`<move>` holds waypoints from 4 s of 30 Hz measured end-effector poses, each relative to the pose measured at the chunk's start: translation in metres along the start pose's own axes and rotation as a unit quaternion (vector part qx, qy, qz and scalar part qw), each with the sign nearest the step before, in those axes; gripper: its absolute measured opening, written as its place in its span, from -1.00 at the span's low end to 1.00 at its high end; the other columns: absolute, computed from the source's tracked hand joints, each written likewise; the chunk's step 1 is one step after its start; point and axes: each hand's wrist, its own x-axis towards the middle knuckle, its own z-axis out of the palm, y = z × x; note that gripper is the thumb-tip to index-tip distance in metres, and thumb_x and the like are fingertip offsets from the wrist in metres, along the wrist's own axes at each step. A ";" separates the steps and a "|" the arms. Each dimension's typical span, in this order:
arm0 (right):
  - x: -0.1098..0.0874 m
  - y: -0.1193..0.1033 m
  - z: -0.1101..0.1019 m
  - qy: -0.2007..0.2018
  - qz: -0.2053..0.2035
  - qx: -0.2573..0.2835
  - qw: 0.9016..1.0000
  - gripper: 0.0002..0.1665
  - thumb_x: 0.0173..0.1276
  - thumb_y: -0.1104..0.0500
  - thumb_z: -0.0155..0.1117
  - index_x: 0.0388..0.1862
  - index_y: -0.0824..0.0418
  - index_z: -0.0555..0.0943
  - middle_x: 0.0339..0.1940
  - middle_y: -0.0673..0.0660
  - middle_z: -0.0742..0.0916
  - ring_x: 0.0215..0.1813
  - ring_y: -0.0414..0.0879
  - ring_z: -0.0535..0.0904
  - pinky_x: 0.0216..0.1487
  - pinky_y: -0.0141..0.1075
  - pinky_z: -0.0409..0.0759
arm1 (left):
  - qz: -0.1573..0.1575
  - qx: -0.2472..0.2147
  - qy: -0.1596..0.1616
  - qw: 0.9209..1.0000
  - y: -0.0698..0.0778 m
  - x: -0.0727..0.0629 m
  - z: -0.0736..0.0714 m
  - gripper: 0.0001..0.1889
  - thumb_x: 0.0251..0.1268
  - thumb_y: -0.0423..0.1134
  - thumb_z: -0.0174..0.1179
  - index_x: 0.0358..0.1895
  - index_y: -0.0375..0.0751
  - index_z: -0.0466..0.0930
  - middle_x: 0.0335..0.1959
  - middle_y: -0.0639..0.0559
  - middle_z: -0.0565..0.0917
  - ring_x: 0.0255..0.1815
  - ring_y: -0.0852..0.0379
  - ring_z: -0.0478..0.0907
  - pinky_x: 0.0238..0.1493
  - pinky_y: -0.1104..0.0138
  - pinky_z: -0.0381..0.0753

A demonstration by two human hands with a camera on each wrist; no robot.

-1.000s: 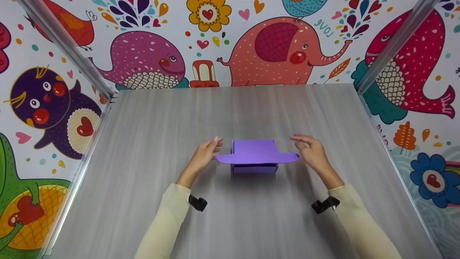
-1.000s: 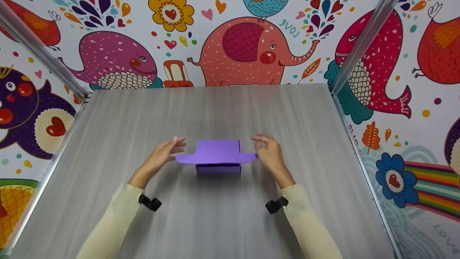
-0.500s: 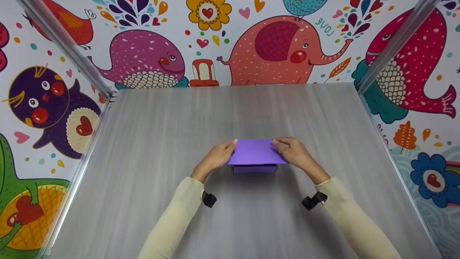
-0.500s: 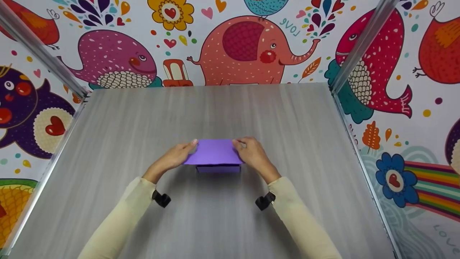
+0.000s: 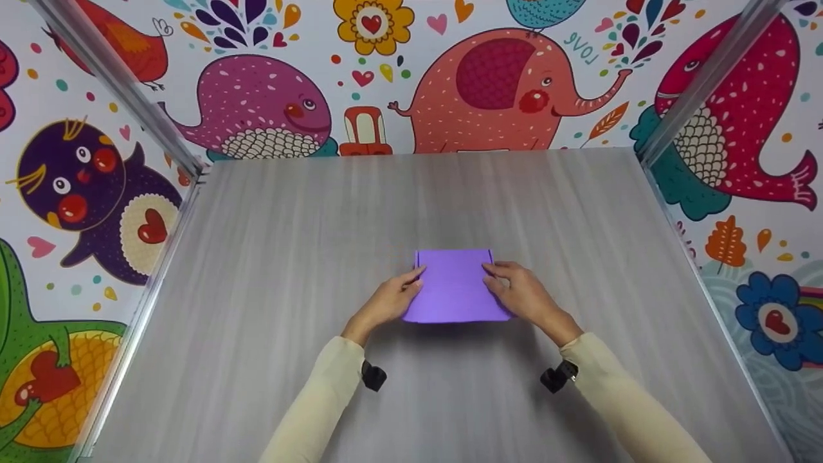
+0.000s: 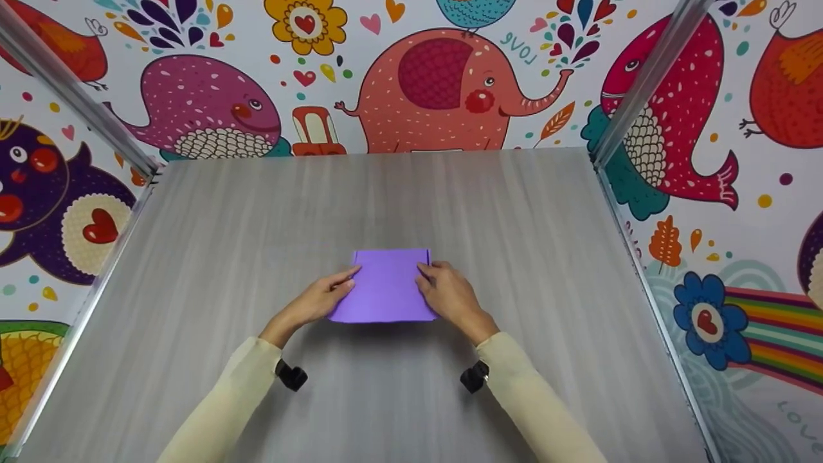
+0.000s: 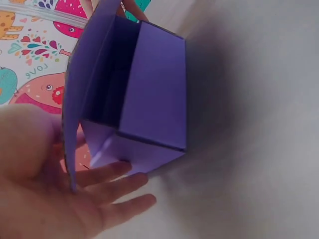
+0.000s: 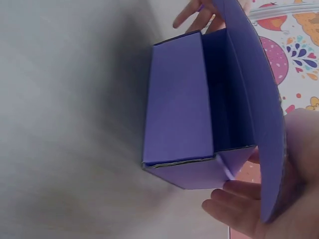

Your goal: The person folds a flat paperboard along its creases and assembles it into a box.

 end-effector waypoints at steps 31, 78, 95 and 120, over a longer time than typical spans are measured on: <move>-0.002 0.018 0.017 0.058 -0.006 0.011 0.998 -0.52 0.30 0.17 0.43 0.19 0.28 0.66 0.15 0.31 0.61 0.21 0.21 0.60 0.25 0.09 0.57 | 0.021 -0.011 0.105 0.994 -0.027 0.001 0.035 -0.53 0.56 -0.19 0.03 0.47 0.00 0.39 0.40 -0.34 0.46 0.45 -0.25 0.38 0.46 -0.11 0.36; -0.036 0.064 0.014 -0.077 0.089 0.568 0.815 -0.14 0.67 -0.18 -0.57 0.53 0.49 0.14 0.16 -0.11 0.70 0.21 -0.24 0.61 0.28 -0.36 0.55 | -0.073 -0.515 0.056 0.852 -0.048 -0.015 0.041 -0.21 0.64 0.16 -0.61 0.47 -0.48 0.21 0.61 -0.38 0.01 0.66 -0.21 -0.13 0.66 -0.03 -0.15; -0.034 0.021 0.031 0.156 0.090 0.326 0.928 -0.47 0.38 0.32 0.32 0.31 0.40 0.53 0.16 0.36 0.62 0.01 -0.39 0.63 0.04 -0.53 0.64 | 0.022 -0.524 -0.017 0.851 -0.025 -0.012 0.026 -0.19 0.61 0.16 -0.74 0.57 -0.50 -0.28 0.63 -0.40 -0.21 0.67 -0.25 -0.27 0.67 0.01 -0.27; -0.015 0.001 0.039 0.241 0.138 0.248 0.928 -0.52 0.43 0.16 0.31 0.30 0.23 0.58 0.08 0.24 0.66 -0.14 -0.39 0.55 -0.08 -0.61 0.51 | 0.044 -0.115 0.247 0.961 -0.005 -0.001 0.045 -0.55 0.49 -0.22 0.14 0.33 -0.38 0.47 0.16 -0.38 0.62 0.18 -0.23 0.60 0.22 0.03 0.62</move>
